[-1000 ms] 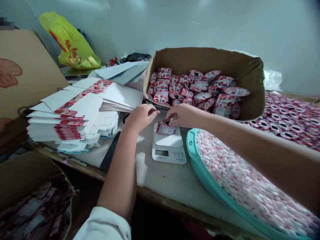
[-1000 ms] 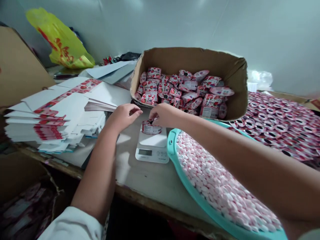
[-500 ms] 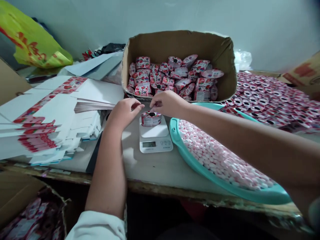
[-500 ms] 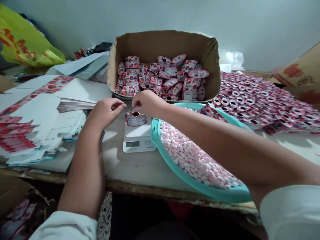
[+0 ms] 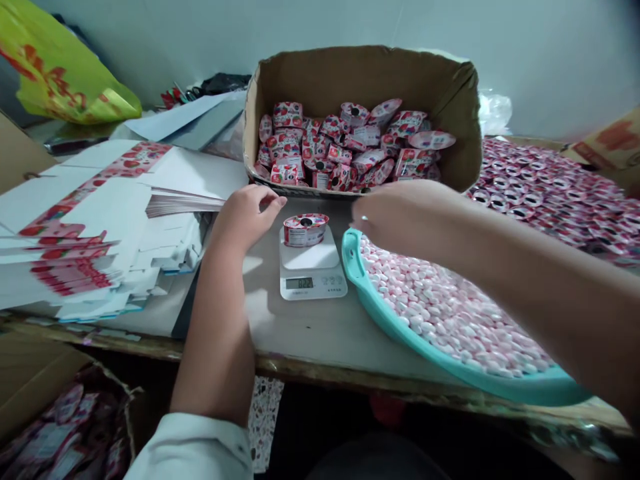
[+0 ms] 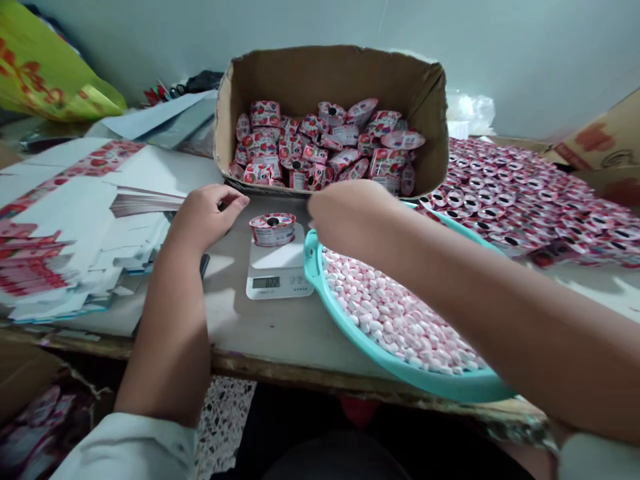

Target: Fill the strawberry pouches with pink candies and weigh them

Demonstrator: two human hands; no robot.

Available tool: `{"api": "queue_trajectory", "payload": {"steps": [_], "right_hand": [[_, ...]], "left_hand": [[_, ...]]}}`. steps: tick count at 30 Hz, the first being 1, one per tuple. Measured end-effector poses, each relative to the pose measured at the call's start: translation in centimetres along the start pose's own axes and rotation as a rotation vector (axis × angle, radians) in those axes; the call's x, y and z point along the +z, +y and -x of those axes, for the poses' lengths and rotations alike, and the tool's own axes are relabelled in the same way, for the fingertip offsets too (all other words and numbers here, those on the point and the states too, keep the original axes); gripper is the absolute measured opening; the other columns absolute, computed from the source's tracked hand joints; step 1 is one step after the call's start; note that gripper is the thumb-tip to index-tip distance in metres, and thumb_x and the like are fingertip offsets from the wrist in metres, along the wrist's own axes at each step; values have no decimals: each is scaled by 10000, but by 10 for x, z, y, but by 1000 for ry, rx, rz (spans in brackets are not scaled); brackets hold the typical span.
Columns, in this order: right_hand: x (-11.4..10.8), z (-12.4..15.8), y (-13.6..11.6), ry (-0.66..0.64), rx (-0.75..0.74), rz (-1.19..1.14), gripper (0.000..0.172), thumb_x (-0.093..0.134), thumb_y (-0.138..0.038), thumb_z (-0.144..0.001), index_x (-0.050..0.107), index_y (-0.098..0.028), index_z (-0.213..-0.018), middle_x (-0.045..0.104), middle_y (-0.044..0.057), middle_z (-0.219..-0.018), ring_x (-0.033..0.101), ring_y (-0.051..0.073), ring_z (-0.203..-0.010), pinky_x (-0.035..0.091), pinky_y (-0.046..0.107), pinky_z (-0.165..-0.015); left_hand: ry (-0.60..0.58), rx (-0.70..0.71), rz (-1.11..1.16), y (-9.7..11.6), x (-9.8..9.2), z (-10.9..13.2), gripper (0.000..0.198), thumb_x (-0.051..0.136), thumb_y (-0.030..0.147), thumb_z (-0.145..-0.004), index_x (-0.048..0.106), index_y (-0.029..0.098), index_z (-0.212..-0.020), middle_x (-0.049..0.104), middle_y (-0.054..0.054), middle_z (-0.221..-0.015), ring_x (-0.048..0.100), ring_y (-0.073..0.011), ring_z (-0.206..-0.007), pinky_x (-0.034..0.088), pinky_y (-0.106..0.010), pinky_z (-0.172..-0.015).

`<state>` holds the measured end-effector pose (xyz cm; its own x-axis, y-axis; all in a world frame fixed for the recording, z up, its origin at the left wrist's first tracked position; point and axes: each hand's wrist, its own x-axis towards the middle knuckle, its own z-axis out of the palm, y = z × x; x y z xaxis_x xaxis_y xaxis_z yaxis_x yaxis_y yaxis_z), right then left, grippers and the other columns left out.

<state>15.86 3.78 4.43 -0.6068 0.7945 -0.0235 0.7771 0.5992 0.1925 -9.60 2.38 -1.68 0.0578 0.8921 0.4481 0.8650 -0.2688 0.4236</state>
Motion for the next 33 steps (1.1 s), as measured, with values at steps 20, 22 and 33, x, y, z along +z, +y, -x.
{"api": "queue_trajectory", "payload": {"steps": [20,22,33], "right_hand": [[33,59,49,-21,-70,-555,126,674,-338,-824,762,-247,-822,754,24,-854,636,172,-684,461,310,-633],[32,60,50,43,-9,-562,123,684,-344,-827,764,-252,-842,759,24,-870,645,184,-701,466,314,-633],[29,63,53,143,55,-557,98,686,-277,-825,774,-253,-861,750,-14,-799,648,158,-666,453,284,-625]], "left_hand": [[-95,-36,-66,8,13,-3,264,532,438,-929,720,252,-931,725,-61,-996,634,-247,-914,463,-364,-824],[-99,-47,-71,8,12,-3,269,535,441,-926,723,249,-928,727,-64,-994,637,-251,-904,465,-368,-821],[-115,-54,-109,10,12,-4,267,542,420,-930,727,228,-942,739,-67,-999,643,-231,-917,473,-333,-813]]}}
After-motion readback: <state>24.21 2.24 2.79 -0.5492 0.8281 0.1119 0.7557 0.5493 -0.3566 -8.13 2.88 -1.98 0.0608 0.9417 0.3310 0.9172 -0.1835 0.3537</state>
